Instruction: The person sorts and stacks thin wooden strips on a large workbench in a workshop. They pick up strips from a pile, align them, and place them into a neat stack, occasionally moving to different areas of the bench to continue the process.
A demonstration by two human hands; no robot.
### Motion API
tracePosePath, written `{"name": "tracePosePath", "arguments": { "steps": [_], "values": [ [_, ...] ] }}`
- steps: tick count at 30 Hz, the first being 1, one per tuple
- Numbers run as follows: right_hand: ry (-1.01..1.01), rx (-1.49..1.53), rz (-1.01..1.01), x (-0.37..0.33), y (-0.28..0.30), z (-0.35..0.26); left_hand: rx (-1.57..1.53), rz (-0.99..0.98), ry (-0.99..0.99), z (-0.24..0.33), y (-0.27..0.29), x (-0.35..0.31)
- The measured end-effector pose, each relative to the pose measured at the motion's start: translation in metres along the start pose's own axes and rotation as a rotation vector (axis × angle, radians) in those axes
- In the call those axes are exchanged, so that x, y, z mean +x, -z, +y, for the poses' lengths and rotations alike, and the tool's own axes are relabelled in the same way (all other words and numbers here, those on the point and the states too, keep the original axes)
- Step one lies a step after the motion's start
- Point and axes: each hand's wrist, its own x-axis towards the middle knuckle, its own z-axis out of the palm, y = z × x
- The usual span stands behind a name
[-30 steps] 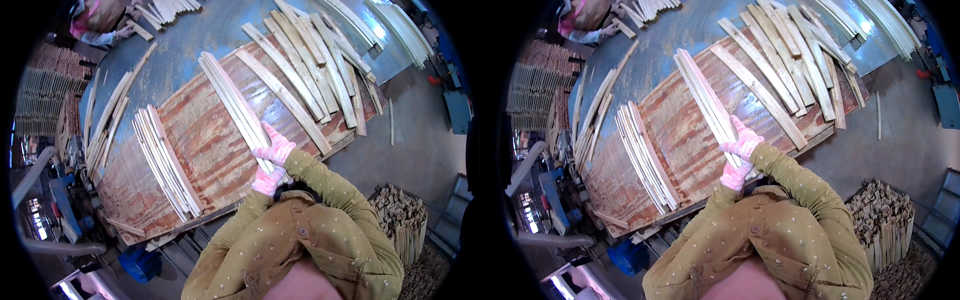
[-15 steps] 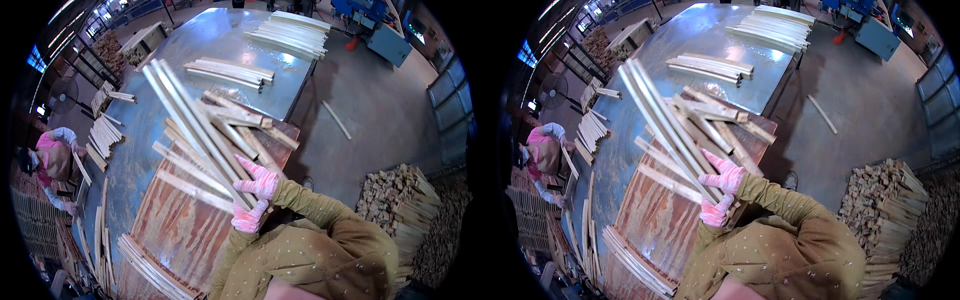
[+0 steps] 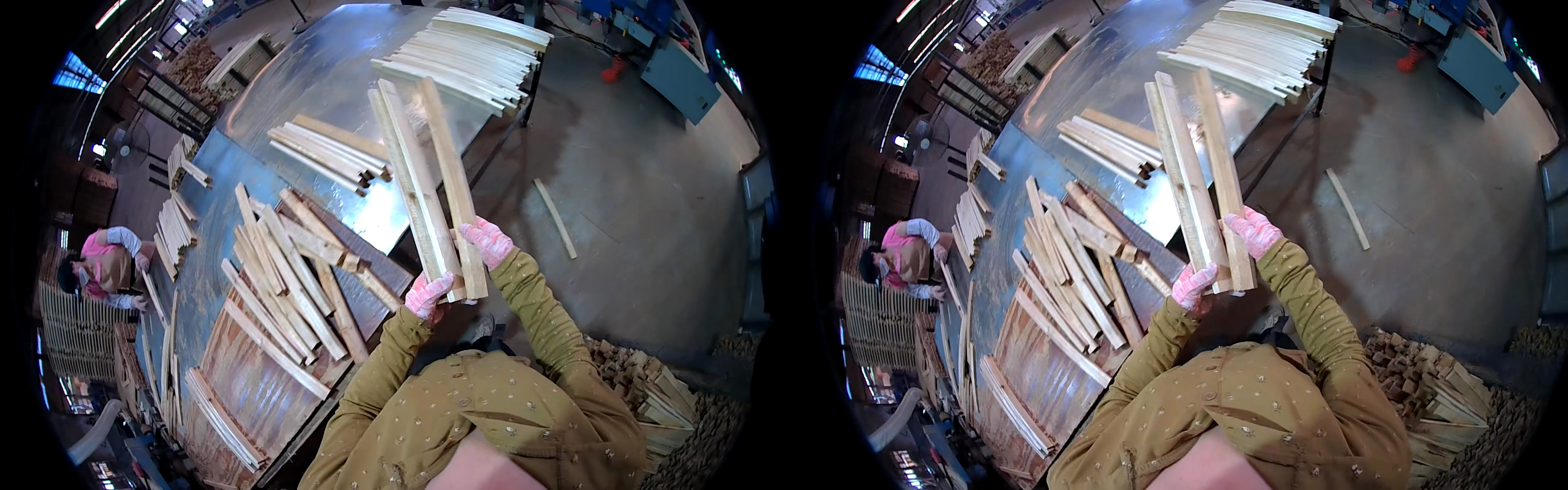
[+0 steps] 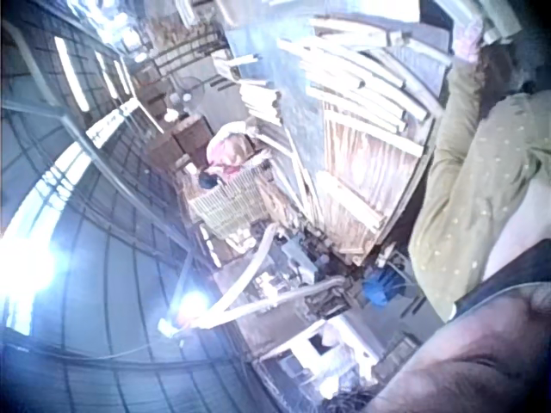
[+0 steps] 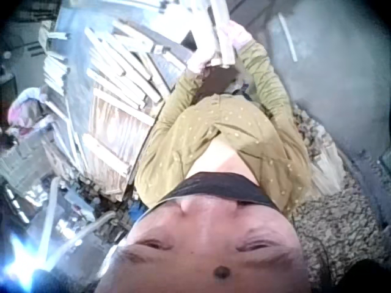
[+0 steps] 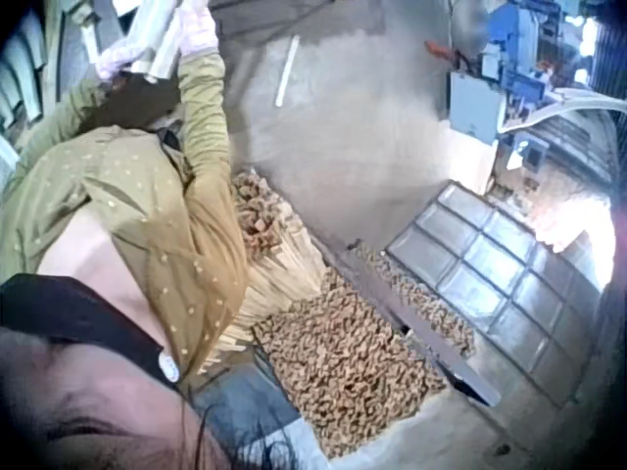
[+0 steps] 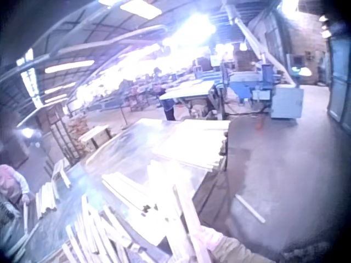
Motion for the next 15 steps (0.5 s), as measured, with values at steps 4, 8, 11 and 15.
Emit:
{"name": "tracePosePath", "arguments": {
  "steps": [4, 8, 11, 15],
  "values": [
    [-0.075, 0.144, 0.146, -0.001, 0.065, -0.037, -0.074, -0.072, 0.105, -0.008, -0.011, 0.076],
    [-0.049, 0.083, 0.175, 0.017, 0.120, -0.071, -0.166, -0.056, 0.081, -0.008, -0.010, 0.152],
    [-0.023, 0.039, 0.192, 0.046, 0.148, -0.095, -0.063, 0.065, 0.087, -0.002, 0.001, 0.223],
    [-0.047, 0.207, 0.085, 0.104, 0.181, -0.119, -0.031, 0.332, 0.056, 0.005, 0.031, 0.329]
  ]
}}
